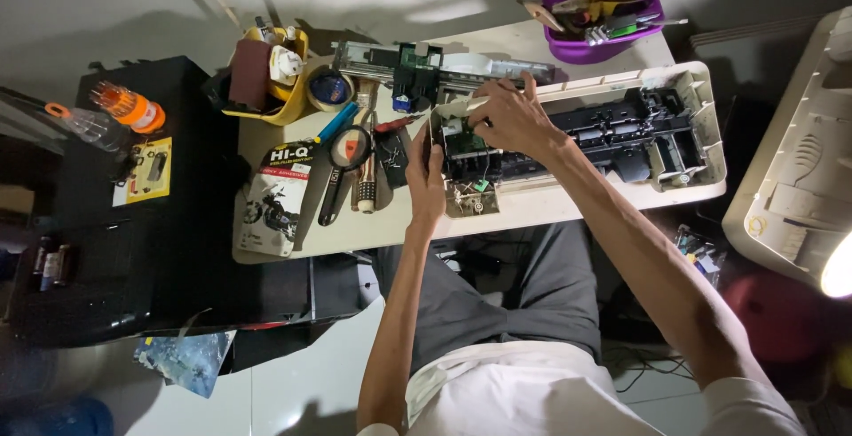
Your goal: The person is reassembling a printer by connecting internal wiring and fitting the mechanical components back into the plastic casing.
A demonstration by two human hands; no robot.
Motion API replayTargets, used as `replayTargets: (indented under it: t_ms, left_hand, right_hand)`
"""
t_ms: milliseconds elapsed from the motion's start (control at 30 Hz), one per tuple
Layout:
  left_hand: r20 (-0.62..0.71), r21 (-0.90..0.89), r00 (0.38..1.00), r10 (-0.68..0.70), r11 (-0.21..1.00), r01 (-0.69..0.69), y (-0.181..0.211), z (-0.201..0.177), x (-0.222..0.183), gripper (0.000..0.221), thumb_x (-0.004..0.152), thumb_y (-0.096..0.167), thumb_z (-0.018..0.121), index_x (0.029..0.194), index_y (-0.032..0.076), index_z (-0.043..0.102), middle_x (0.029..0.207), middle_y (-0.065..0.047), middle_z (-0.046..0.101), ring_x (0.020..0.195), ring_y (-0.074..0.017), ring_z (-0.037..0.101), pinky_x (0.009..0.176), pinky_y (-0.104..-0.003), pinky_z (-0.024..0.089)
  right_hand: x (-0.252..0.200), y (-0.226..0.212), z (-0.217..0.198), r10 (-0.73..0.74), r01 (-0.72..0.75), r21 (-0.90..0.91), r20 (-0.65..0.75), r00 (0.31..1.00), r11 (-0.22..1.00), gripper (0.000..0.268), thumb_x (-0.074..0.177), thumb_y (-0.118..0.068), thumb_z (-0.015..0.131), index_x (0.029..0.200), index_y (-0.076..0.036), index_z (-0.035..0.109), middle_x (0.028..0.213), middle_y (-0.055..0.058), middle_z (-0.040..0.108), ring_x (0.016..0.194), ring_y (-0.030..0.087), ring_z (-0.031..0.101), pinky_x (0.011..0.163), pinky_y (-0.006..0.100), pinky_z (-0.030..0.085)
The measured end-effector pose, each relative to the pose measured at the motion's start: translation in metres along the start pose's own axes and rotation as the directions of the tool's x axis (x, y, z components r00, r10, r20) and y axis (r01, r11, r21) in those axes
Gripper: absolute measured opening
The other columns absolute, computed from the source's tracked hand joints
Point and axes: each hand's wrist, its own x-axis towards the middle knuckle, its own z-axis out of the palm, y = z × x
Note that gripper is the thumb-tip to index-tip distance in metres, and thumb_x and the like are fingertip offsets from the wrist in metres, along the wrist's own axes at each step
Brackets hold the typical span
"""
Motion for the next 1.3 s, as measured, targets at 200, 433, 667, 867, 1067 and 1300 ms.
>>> replayTargets:
  t_ms: [200, 433, 667, 867, 1067, 1300]
  left_hand:
    - [0.001, -0.019, 1.0, -0.005, 1.0, 0.005, -0.008, 0.0, 0.002, 0.045, 0.112, 0.019, 0.044, 0.156, 0.009, 0.042, 0.153, -0.026, 0.048, 0.145, -0.0472, 0.042, 0.121, -0.062, 0.036]
    - [0.009, -0.049, 1.0, 0.006, 0.999, -0.006, -0.015, -0.001, 0.003, 0.045, 0.113, 0.019, 0.044, 0.158, 0.012, 0.043, 0.155, -0.022, 0.049, 0.146, -0.0413, 0.043, 0.121, -0.057, 0.038]
    - [0.026, -0.02, 1.0, 0.011, 1.0, -0.01, -0.018, -0.001, 0.006, 0.046, 0.115, 0.022, 0.042, 0.16, 0.012, 0.039, 0.157, -0.022, 0.046, 0.146, -0.0429, 0.042, 0.121, -0.06, 0.036]
    - [0.023, 0.035, 0.998, -0.055, 0.998, 0.054, -0.049, 0.0, 0.005, 0.055, 0.113, 0.035, 0.042, 0.159, 0.005, 0.034, 0.156, -0.031, 0.04, 0.145, -0.0513, 0.037, 0.12, -0.065, 0.033]
    - [0.038, 0.034, 0.999, -0.028, 0.999, 0.027, -0.037, 0.001, 0.001, 0.052, 0.114, 0.028, 0.04, 0.159, 0.003, 0.032, 0.156, -0.034, 0.036, 0.146, -0.0546, 0.032, 0.121, -0.068, 0.031]
    - [0.017, 0.061, 0.999, 0.033, 0.998, -0.034, -0.059, -0.004, 0.003, 0.051, 0.115, 0.028, 0.04, 0.158, 0.003, 0.033, 0.155, -0.033, 0.037, 0.145, -0.0543, 0.035, 0.118, -0.069, 0.034]
  right_hand:
    - [-0.008, -0.007, -0.006, -0.094, 0.09, -0.07, -0.058, 0.994, 0.994, 0.017, 0.099, -0.029, 0.061, 0.087, -0.026, 0.074, 0.128, 0.0, 0.058, 0.127, 0.024, 0.053, 0.116, 0.073, 0.019]
    - [-0.003, 0.017, 0.02, -0.302, 0.237, -0.247, -0.269, 0.915, 0.94, 0.024, 0.104, -0.029, 0.054, 0.084, -0.025, 0.068, 0.122, 0.002, 0.057, 0.123, 0.024, 0.052, 0.119, 0.067, 0.009]
    - [-0.001, 0.017, 0.029, -0.34, 0.243, -0.285, -0.368, 0.865, 0.927, 0.033, 0.109, -0.04, 0.044, 0.086, -0.024, 0.063, 0.122, 0.004, 0.057, 0.122, 0.021, 0.051, 0.122, 0.066, 0.001]
    - [0.003, 0.027, 0.035, -0.329, 0.252, -0.274, -0.287, 0.9, 0.928, 0.031, 0.099, -0.039, 0.049, 0.077, -0.02, 0.06, 0.119, 0.003, 0.055, 0.117, 0.025, 0.048, 0.113, 0.07, 0.011]
    - [0.003, 0.021, 0.013, -0.125, 0.127, -0.056, 0.038, 0.991, 0.99, 0.022, 0.103, -0.039, 0.054, 0.095, -0.033, 0.074, 0.129, 0.002, 0.052, 0.136, 0.027, 0.043, 0.117, 0.068, 0.012]
    - [0.003, 0.015, -0.001, -0.07, 0.068, 0.027, 0.13, 0.989, 0.997, 0.022, 0.103, -0.036, 0.055, 0.104, -0.037, 0.077, 0.136, 0.001, 0.055, 0.137, 0.03, 0.046, 0.118, 0.072, 0.012]
